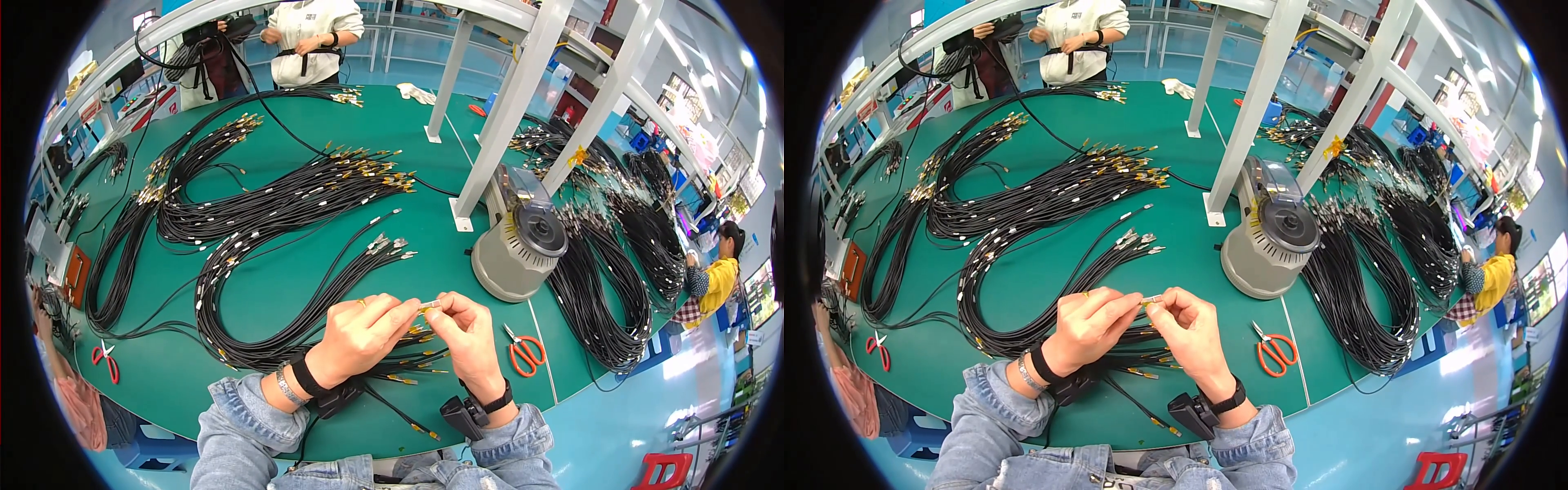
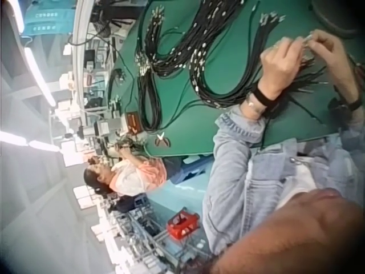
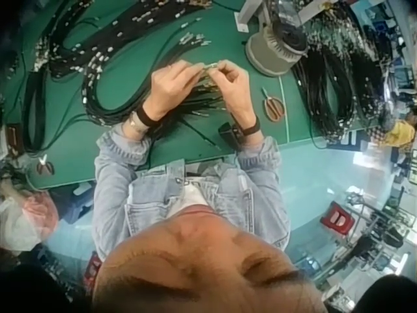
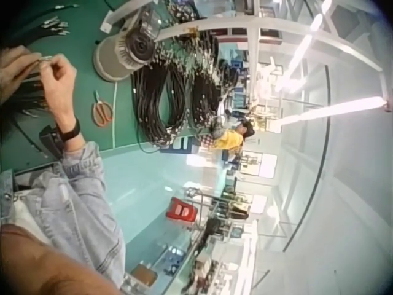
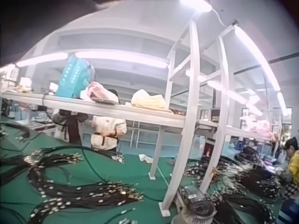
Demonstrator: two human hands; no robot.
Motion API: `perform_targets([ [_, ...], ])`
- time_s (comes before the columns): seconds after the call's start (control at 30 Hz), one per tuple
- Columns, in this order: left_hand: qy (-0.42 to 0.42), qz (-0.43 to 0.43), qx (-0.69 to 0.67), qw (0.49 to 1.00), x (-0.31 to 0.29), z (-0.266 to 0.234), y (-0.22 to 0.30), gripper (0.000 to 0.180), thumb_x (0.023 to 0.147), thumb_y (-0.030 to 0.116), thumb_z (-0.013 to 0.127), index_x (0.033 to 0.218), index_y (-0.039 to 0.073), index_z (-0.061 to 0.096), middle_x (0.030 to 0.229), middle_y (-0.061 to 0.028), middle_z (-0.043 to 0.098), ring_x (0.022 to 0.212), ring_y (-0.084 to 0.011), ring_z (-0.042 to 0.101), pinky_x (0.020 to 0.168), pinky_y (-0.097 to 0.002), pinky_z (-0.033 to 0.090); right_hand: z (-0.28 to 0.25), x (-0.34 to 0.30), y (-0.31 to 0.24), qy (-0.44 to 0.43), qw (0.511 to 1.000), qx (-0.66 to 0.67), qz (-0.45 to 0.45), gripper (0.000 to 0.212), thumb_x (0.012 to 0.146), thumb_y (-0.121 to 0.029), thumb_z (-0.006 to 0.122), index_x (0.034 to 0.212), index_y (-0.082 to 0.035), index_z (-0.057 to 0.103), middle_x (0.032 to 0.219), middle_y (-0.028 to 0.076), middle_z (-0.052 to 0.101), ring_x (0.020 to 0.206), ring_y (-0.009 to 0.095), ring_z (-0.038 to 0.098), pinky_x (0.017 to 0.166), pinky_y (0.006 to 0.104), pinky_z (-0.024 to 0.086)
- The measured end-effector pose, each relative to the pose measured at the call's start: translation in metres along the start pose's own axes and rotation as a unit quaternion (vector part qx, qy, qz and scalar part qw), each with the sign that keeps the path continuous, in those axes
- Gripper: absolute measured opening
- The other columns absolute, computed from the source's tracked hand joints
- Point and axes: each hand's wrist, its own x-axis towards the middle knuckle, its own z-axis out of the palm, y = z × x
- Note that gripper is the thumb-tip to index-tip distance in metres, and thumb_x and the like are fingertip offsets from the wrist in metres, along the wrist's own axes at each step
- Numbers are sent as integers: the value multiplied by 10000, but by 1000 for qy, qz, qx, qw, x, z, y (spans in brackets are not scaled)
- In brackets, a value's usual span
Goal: The person selects a cable from a bundle on the table and picks up a yellow component from a dispenser. They then fit the yellow component onto the end of the cable by hand.
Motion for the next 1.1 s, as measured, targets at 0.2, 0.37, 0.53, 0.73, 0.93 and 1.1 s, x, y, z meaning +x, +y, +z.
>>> perform_targets([
  [0.2, 2, -6, 3, 1000, -1, 0, 2, 281, 662, -14, 723, 914, 67, 628, 633, -6, 566, 455, -133, 520, 371, -245, 375, 1, -1, 0, 8, 1000, 0, 6, 73, 834, -65, 598, 789, -9, 584, 774, -29, 539, 666, 27, 452, 583, 179, 352],
  [0.37, -14, 23, 3, 1000, -4, -2, -1, 331, 667, -14, 722, 973, 75, 632, 629, -3, 564, 449, -128, 511, 369, -243, 368, 2, 0, 1, 5, 1000, 4, -8, 150, 868, -82, 592, 741, -26, 536, 701, -56, 500, 632, 9, 428, 550, 178, 343],
  [0.53, -23, 20, 15, 999, -4, -3, -2, 377, 674, -17, 719, 1027, 84, 634, 626, -1, 569, 440, -124, 506, 372, -240, 364, 2, -1, -1, -1, 1000, 5, -17, 85, 864, -67, 596, 803, -12, 572, 751, -38, 546, 674, 20, 475, 595, 175, 381],
  [0.73, 10, 0, 9, 1000, -4, -1, -2, 380, 671, -25, 719, 1028, 76, 636, 605, -2, 567, 427, -123, 501, 375, -238, 360, 2, -5, -3, -10, 1000, -2, -16, 77, 856, -51, 604, 906, 8, 603, 839, 0, 598, 746, 43, 534, 668, 180, 429],
  [0.93, 9, 1, 7, 1000, -3, -1, -1, 377, 671, -30, 718, 1026, 65, 634, 595, -4, 566, 427, -124, 507, 371, -240, 354, 1, -5, -2, -12, 1000, 21, -3, 84, 858, -53, 606, 908, 14, 600, 846, 6, 599, 753, 46, 538, 675, 184, 434],
  [1.1, 0, -12, 1, 1000, -3, -2, 1, 329, 680, -30, 713, 989, 54, 635, 604, -12, 577, 425, -129, 514, 371, -245, 355, -1, -4, -1, -15, 1000, 15, 7, 85, 860, -57, 606, 905, 15, 597, 839, 4, 600, 752, 45, 538, 674, 183, 432],
])
